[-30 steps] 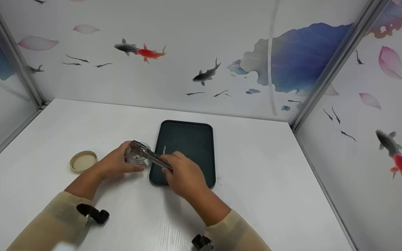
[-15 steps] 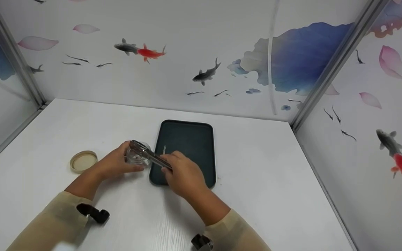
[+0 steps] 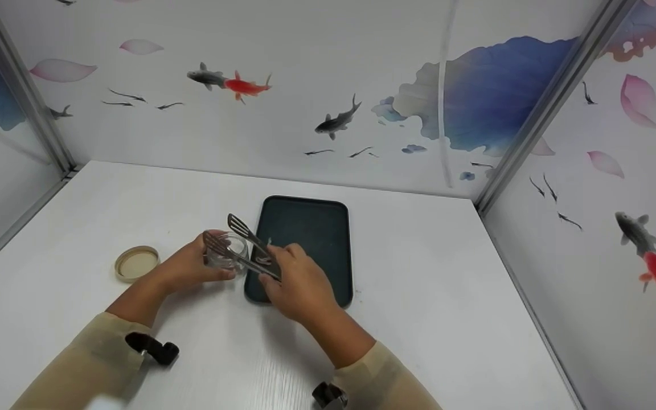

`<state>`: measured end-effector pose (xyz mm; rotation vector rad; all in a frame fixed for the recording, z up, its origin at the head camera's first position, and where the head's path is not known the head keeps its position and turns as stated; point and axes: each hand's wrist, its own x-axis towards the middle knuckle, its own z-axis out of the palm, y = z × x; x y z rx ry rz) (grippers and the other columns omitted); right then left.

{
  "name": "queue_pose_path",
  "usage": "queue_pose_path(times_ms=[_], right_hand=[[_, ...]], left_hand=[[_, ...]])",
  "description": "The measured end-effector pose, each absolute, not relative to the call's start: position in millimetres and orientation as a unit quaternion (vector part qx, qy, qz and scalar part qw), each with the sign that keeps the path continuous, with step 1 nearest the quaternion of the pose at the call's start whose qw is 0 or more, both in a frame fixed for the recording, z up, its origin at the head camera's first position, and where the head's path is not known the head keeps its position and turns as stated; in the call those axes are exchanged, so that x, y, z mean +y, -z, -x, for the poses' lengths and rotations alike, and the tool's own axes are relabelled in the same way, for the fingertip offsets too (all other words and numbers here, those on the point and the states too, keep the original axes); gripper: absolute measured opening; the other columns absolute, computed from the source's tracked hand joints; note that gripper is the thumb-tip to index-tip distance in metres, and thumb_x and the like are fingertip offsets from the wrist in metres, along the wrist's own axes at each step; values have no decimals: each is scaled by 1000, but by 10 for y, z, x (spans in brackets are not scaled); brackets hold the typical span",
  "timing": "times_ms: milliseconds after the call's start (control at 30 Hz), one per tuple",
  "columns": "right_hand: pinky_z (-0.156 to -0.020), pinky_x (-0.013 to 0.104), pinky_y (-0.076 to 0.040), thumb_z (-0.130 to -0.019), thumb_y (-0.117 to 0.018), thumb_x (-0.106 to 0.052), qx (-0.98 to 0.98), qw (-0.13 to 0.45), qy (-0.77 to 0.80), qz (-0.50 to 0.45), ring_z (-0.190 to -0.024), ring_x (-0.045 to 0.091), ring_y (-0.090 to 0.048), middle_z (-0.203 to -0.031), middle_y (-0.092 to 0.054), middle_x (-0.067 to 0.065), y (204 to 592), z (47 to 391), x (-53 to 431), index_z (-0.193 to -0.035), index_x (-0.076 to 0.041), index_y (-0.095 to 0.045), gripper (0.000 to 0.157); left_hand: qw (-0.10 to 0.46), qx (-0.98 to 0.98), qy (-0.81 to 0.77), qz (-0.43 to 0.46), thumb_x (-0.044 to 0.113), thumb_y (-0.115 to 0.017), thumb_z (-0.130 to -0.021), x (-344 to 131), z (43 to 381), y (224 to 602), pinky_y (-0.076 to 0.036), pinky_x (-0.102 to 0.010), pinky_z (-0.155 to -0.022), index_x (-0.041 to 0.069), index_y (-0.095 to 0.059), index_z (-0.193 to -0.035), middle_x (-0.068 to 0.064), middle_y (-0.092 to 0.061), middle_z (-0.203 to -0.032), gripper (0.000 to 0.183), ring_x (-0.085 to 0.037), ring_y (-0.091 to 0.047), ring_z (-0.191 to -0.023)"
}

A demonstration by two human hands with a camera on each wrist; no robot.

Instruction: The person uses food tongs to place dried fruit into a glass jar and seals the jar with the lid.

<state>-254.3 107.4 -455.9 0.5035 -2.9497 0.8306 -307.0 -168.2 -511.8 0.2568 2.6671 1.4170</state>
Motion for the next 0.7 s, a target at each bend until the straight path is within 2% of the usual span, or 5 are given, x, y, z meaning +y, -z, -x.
queue_pose_path(times_ms=[133,367,700], right_hand=[[-91,40,-59,-101,-75,-41,-948,21,-277,-158,-112,19,-68,-140,-61,-2,4560,2571,1095,-157,-29,-55,61],[-89,38,-58,-101,-74,-42,-951,49,-275,-130,-106,14,-64,-137,-61,-4,4523,2682,1192,-157,-31,-55,60],[-87,39,-51,-102,-72,-42,-961,50,-247,-110,-104,19,-61,-141,-59,1,4599,2891,1368,-159,-25,-52,62]], left_hand=[[57,877,-470,-83,38,-97,-78,-1675,3073,5124,-36,-55,-128,11,-36,-162,-14,-55,-157,107,-34,-49,-151],[66,883,-458,-73,41,-96,-79,-1673,3064,5094,-37,-56,-126,18,-36,-162,-13,-52,-161,104,-35,-49,-151],[75,889,-446,-69,42,-95,-81,-1663,3065,5079,-36,-56,-128,18,-34,-164,-14,-48,-164,105,-34,-45,-155]])
